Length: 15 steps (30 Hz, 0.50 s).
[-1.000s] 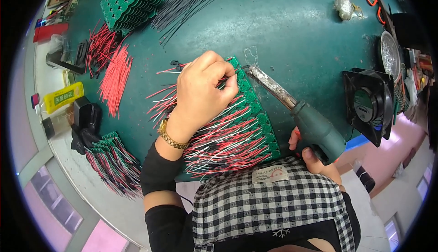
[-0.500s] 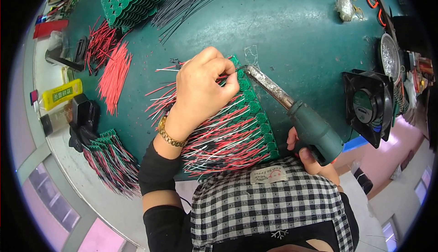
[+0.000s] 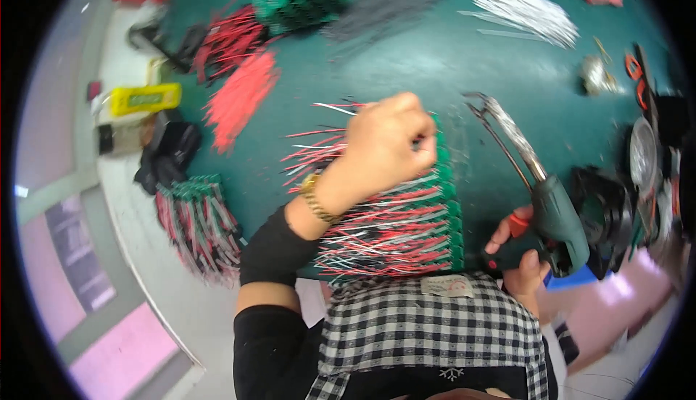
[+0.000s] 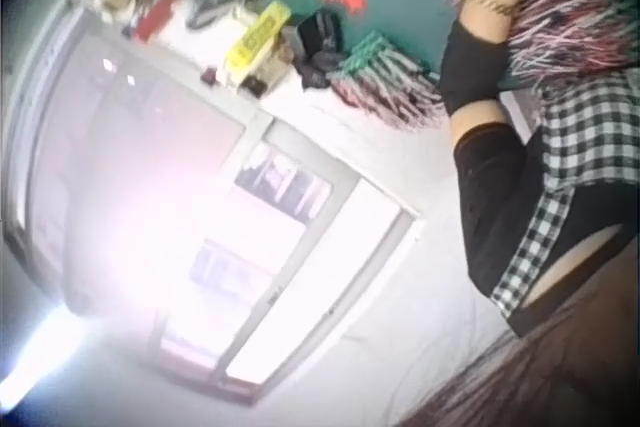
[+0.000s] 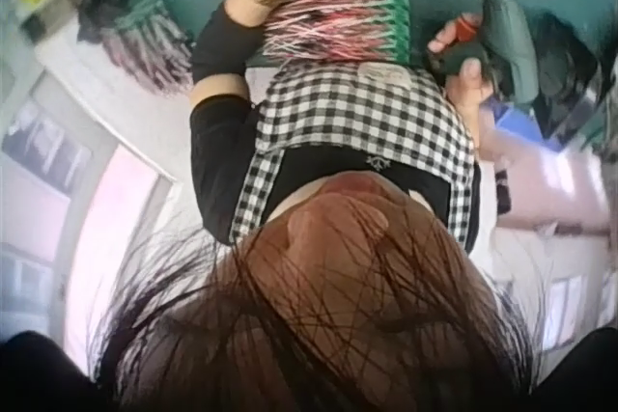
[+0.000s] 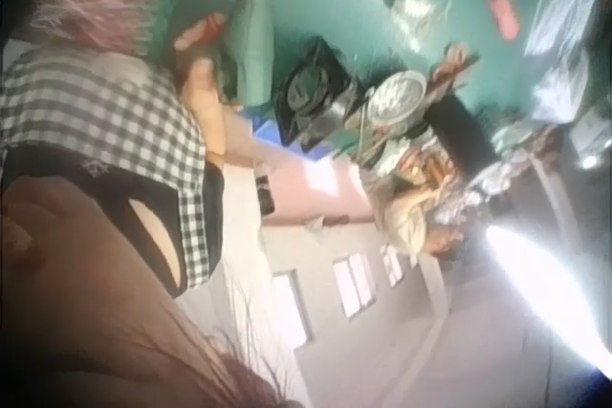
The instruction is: The person solders electrical wires to small plastic components on LED circuit strips with a heat-sealing tool.
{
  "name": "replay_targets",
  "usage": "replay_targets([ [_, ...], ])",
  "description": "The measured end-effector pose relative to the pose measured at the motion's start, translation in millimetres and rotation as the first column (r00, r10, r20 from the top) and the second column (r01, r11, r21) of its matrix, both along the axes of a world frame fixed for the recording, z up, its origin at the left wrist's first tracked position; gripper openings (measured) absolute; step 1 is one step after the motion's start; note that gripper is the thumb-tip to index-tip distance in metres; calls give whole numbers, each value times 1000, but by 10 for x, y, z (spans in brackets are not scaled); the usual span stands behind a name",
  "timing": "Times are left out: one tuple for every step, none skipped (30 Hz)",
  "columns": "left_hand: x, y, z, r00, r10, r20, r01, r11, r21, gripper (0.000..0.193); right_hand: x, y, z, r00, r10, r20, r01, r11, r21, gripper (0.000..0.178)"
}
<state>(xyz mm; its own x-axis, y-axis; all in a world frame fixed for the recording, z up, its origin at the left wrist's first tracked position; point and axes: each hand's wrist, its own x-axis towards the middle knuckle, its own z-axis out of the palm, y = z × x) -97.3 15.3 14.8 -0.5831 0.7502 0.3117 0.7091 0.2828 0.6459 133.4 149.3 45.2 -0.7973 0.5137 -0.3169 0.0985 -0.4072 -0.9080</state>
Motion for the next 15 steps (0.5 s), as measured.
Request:
replay_targets([
  [2, 52, -20, 1000, -5, -15, 5, 1000, 0, 9, 15, 19, -41, 1000, -14, -4, 14, 999, 39, 74],
  [9, 101, -13, 999, -10, -32, 10, 1000, -1, 8, 35, 38, -72, 999, -29, -12, 30, 997, 76, 74],
  [15, 120, -18, 999, -9, -41, 10, 1000, 21, 8, 59, 49, -110, 999, -27, -33, 29, 996, 84, 72],
  [23, 114, -48, 999, -11, -46, 13, 999, 46, 8, 83, 51, -164, 998, -27, -48, 31, 995, 95, 71],
  [34, 102, -54, 999, 0, -40, 2, 999, 43, 8, 98, 56, -205, 996, -29, -85, 36, 996, 82, 68],
  [37, 74, -53, 999, 10, -34, -8, 999, 43, 7, 59, 31, -205, 991, -30, -131, 43, 994, 104, 64],
  [48, 59, -57, 1000, 6, -18, -6, 1000, 29, 6, 53, 18, -205, 990, -30, -138, 45, 993, 107, 63],
  [52, 36, -58, 1000, 6, -1, -5, 1000, 30, 7, 50, 7, -211, 989, -32, -146, 49, 993, 112, 62],
  [52, 14, -64, 1000, 11, -6, -11, 1000, 26, 7, 48, 6, -256, 981, -9, -195, 30, 994, 109, 59],
  [59, 17, -73, 1000, 12, -7, -12, 1000, 27, 7, 39, 2, -251, 977, 4, -213, 20, 994, 110, 59],
  [55, 10, -73, 999, 24, -25, -23, 999, 31, 7, 25, -7, -245, 975, 0, -222, 29, 992, 126, 57],
  [47, -1, -69, 1000, 7, -19, -6, 999, 41, 8, 16, -14, -243, 973, -5, -231, 39, 989, 141, 55],
  [39, 11, -53, 1000, -20, -13, 21, 998, 54, 9, 26, 0, -257, 968, -3, -250, 36, 991, 127, 53],
  [47, 23, -47, 999, -18, -33, 20, 998, 58, 9, 31, 4, -244, 963, 0, -269, 37, 991, 132, 53],
  [64, 34, -45, 997, -39, -60, 42, 997, 57, 10, 38, 7, -231, 967, -9, -256, 45, 990, 135, 53],
])
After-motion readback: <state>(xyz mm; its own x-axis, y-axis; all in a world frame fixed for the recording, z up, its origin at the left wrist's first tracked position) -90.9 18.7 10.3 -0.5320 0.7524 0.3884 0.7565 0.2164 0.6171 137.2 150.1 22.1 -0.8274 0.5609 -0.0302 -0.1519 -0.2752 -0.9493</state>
